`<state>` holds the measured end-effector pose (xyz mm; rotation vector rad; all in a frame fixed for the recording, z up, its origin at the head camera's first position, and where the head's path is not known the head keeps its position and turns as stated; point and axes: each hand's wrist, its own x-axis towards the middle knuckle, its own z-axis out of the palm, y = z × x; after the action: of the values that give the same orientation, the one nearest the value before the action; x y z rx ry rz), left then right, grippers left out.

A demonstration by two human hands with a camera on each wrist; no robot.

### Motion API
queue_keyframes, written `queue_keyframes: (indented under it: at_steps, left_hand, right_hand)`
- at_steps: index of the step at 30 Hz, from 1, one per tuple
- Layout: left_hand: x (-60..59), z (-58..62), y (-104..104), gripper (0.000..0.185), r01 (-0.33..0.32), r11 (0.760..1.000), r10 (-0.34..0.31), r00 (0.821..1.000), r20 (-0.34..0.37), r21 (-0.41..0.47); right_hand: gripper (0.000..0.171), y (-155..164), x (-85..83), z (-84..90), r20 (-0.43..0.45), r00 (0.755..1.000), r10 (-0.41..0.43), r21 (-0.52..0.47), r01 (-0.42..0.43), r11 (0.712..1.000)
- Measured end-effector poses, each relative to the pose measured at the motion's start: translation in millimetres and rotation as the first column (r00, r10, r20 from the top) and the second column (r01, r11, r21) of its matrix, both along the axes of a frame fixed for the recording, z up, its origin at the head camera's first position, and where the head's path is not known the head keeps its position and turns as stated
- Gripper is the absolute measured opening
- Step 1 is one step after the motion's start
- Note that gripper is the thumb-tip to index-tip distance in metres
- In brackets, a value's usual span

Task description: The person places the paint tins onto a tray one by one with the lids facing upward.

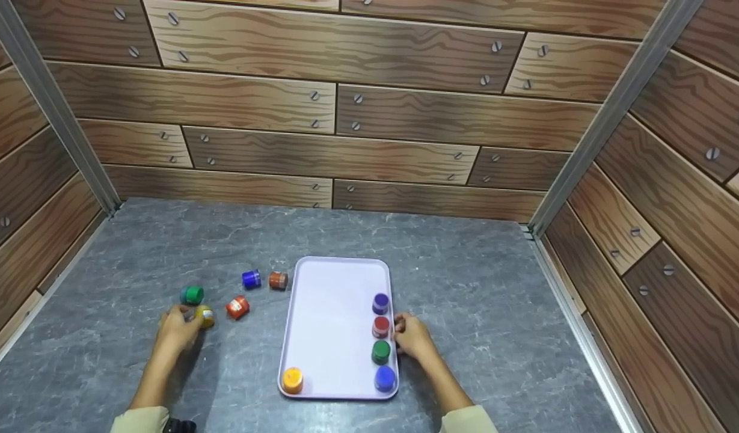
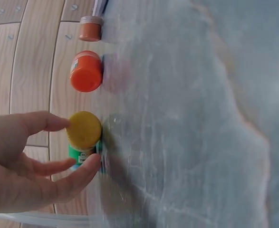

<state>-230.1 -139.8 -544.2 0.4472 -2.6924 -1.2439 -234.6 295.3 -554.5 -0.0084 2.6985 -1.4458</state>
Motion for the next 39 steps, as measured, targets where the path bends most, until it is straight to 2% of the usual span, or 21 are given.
queue_keyframes:
  at_steps: [6, 12, 19, 24, 31, 34, 39]
  left_hand:
    - [-3.8, 1.8, -5, 0.034, 0.043, 0.999, -0.044, 0.999, 0.024, 0.02]
    - [-7.0, 1.3, -5, 0.037, 0.009, 0.999, -0.012, 0.998, 0.058, 0.041]
    - [-10.9, -2.1, -1, 0.033, -0.033, 0.999, 0.033, 0.999, 0.01, 0.041]
    - [-14.1, 0.9, 2, 0.032, -0.04, 0.998, 0.038, 0.998, 0.041, 0.045]
    - [-17.9, 7.5, 3, 0.029, 0.0, 1.0, -0.002, 0.998, 0.069, 0.027]
    - [-20.2, 7.8, 4, 0.033, 0.016, 1.0, -0.016, 0.996, 0.086, 0.009]
    - [-23.5, 8.4, 5, 0.03, 0.039, 0.999, -0.037, 0.994, 0.099, -0.024]
  right_hand:
    - [0.029, 0, -1.2, -2.0, 0.008, 1.0, -0.017, -0.004, 0.017, 1.0]
    - [0.03, 1, -0.2, -1.2, -0.005, 1.0, 0.027, -0.026, -0.028, 0.999]
    - [0.03, 2, -0.1, -1.2, -0.014, 0.999, 0.034, -0.023, -0.034, 0.999]
    - [0.03, 2, -0.8, -1.3, -0.003, 0.999, 0.036, -0.023, -0.036, 0.999]
    - [0.03, 1, -1.4, -2.3, 0.007, 0.999, 0.033, -0.031, -0.032, 0.999]
    - [0.029, 1, -1.4, -2.1, 0.008, 0.999, 0.033, -0.022, -0.032, 0.999]
    - [0.028, 1, -1.5, -1.0, 0.012, 1.0, 0.013, -0.008, -0.013, 1.0]
